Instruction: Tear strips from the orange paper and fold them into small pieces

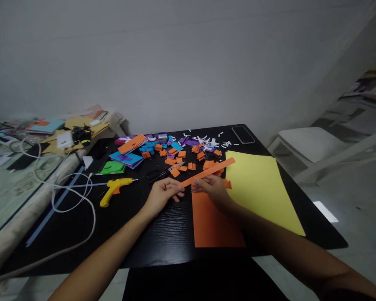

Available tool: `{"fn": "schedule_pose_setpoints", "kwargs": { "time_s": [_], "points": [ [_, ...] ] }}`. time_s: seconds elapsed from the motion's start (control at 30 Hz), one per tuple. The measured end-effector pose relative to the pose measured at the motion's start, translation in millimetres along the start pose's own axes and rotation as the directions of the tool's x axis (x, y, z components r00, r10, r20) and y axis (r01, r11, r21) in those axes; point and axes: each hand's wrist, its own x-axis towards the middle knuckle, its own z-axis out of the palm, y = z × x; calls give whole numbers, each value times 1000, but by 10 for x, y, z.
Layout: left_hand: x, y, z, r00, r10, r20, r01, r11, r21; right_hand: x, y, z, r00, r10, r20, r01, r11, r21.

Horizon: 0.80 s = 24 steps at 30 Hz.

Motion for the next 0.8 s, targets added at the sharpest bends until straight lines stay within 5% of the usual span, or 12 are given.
{"fn": "schedule_pose_setpoints", "kwargs": {
  "time_s": [0.5, 0.8],
  "points": [
    [-42, 0, 23, 996, 87, 11, -87, 993, 83, -44, -4, 20, 1000, 0, 28, 1, 1000, -19],
    [-57, -68, 60, 991, 95, 97, -109, 983, 146, -63, 40, 35, 973, 106, 205, -94, 993, -67]
  ]
}}
